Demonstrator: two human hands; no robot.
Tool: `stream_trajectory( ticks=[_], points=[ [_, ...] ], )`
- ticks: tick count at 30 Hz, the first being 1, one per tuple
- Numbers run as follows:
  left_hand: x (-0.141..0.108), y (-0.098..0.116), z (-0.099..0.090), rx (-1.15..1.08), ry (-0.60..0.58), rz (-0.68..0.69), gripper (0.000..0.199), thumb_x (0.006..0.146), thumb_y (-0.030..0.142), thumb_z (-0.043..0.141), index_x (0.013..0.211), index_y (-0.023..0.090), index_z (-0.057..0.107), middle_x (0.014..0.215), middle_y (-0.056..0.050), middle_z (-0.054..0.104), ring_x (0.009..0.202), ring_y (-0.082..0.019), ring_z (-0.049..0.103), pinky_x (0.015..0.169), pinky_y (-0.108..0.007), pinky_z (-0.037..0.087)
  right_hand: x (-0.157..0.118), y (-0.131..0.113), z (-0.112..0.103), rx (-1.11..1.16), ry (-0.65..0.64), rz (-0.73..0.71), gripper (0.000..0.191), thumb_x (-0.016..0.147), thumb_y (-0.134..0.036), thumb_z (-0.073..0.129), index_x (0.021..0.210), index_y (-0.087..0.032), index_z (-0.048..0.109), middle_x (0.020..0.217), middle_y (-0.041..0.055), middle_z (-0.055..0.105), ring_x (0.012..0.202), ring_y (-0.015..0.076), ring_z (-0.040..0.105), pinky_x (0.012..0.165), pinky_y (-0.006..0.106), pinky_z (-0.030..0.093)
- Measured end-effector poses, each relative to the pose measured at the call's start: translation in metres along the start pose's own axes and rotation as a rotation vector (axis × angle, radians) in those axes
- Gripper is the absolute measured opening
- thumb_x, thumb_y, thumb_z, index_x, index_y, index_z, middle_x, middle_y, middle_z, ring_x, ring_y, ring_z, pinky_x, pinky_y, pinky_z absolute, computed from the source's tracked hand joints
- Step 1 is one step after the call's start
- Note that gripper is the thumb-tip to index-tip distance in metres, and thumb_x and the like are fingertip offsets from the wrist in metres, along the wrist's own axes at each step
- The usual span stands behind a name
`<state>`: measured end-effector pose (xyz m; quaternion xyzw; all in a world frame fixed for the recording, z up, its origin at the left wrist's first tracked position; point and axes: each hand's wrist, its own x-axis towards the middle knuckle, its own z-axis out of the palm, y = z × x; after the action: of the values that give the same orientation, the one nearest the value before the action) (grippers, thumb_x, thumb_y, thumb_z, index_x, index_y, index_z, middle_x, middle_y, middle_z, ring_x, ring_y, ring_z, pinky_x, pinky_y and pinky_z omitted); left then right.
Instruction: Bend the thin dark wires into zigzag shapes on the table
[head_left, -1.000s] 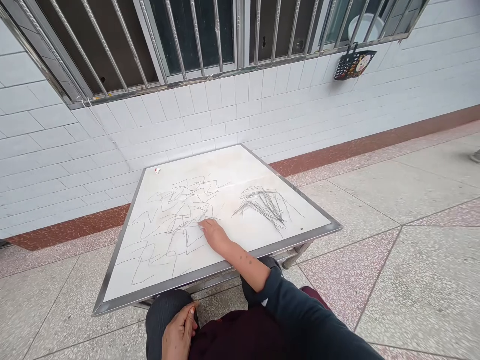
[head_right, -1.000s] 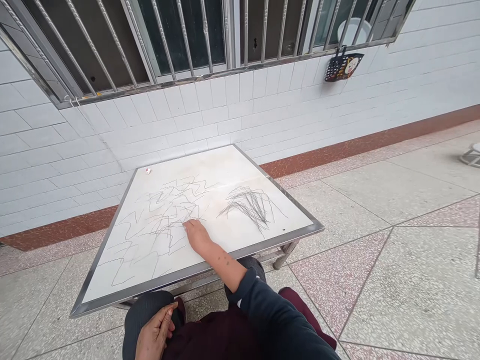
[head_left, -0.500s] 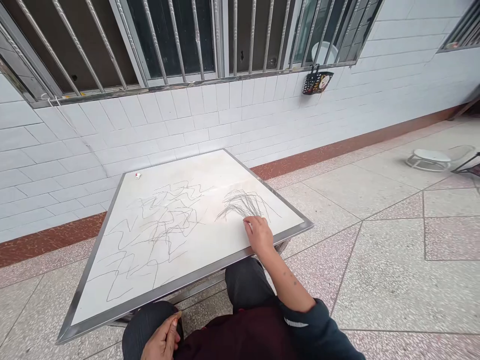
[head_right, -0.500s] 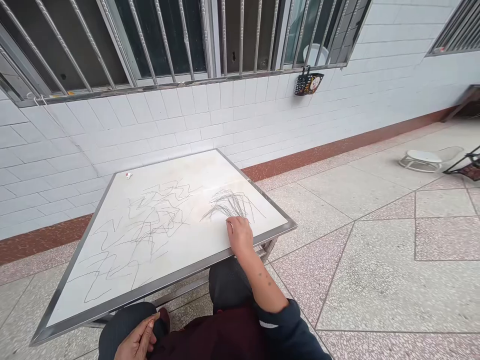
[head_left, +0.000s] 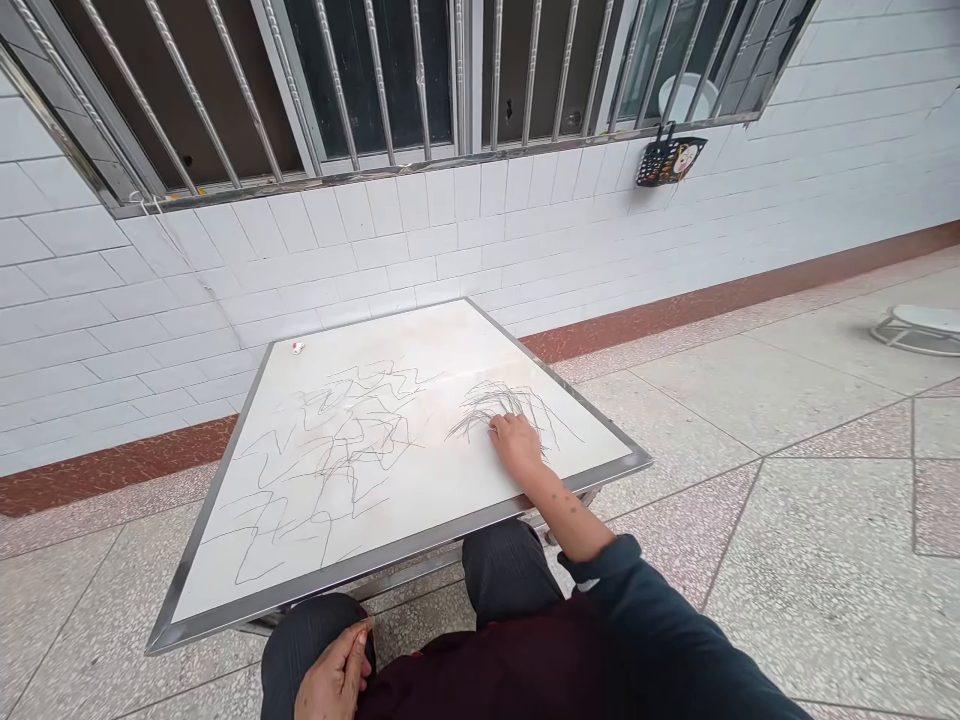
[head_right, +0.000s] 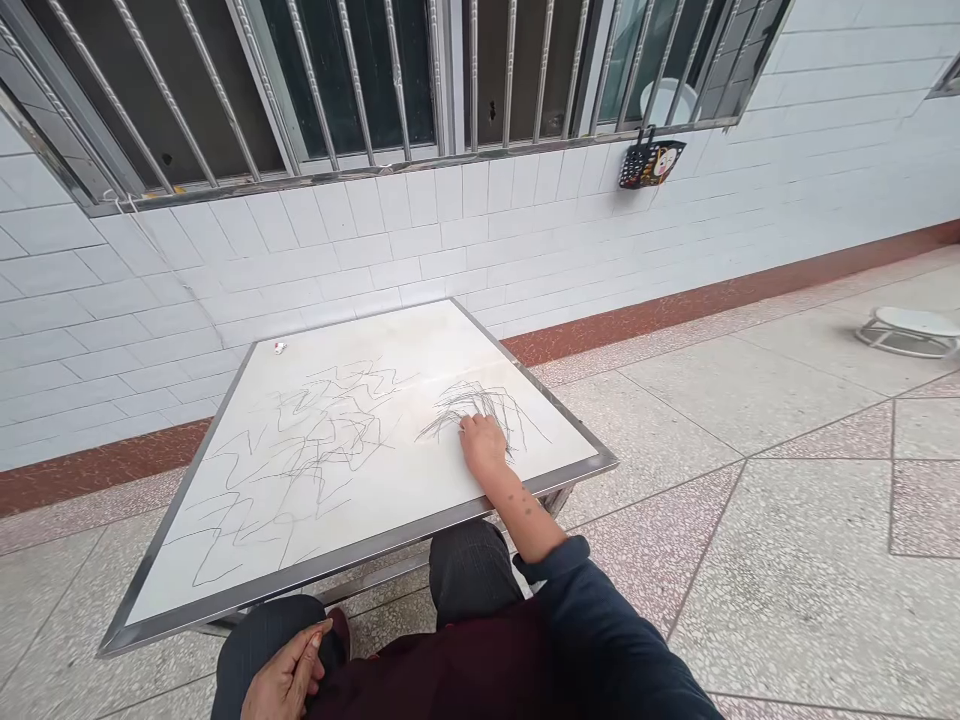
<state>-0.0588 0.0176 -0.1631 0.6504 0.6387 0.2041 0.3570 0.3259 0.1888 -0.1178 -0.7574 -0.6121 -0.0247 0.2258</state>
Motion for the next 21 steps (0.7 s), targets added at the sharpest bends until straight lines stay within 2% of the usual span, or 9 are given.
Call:
stream_trajectory(
  ticks=[7, 13, 21],
  points=[
    [0.0, 0.007, 0.001, 0.03, 0.008, 0.027, 0.053, 0.086, 0.058, 0.032, 0.111, 0.025, 0.065, 0.067, 0.0, 0.065, 0.059, -0.016, 0.062, 0.054, -0.021, 0.049, 0.007, -0.001, -0.003, -0.025, -0.046, 0.017, 0.01, 0.087, -0.019, 0.05, 0.09, -0.017, 0.06, 0.091, 0.0114, 0.062, 0.091, 0.0255, 0.049, 0.07, 0.032, 0.036],
    [0.0, 0.005, 0.001, 0.052, 0.025, 0.047, 0.05, 0.086, 0.056, 0.034, 0.109, 0.025, 0.066, 0.065, 0.0, 0.065, 0.058, -0.016, 0.062, 0.053, -0.021, 0.049, 0.014, -0.004, -0.005, -0.036, -0.097, 0.039, 0.014, 0.088, -0.016, 0.046, 0.085, -0.016, 0.06, 0.09, 0.0121, 0.063, 0.091, 0.0246, 0.052, 0.068, 0.031, 0.037],
    [0.0, 0.003, 0.002, 0.054, 0.011, 0.056, 0.048, 0.088, 0.052, 0.033, 0.11, 0.024, 0.065, 0.068, 0.0, 0.065, 0.06, -0.016, 0.062, 0.057, -0.022, 0.049, 0.018, -0.008, -0.011, 0.019, -0.072, 0.074, 0.015, 0.089, -0.017, 0.043, 0.091, -0.014, 0.058, 0.09, 0.0135, 0.062, 0.089, 0.0244, 0.054, 0.068, 0.031, 0.036]
  ],
)
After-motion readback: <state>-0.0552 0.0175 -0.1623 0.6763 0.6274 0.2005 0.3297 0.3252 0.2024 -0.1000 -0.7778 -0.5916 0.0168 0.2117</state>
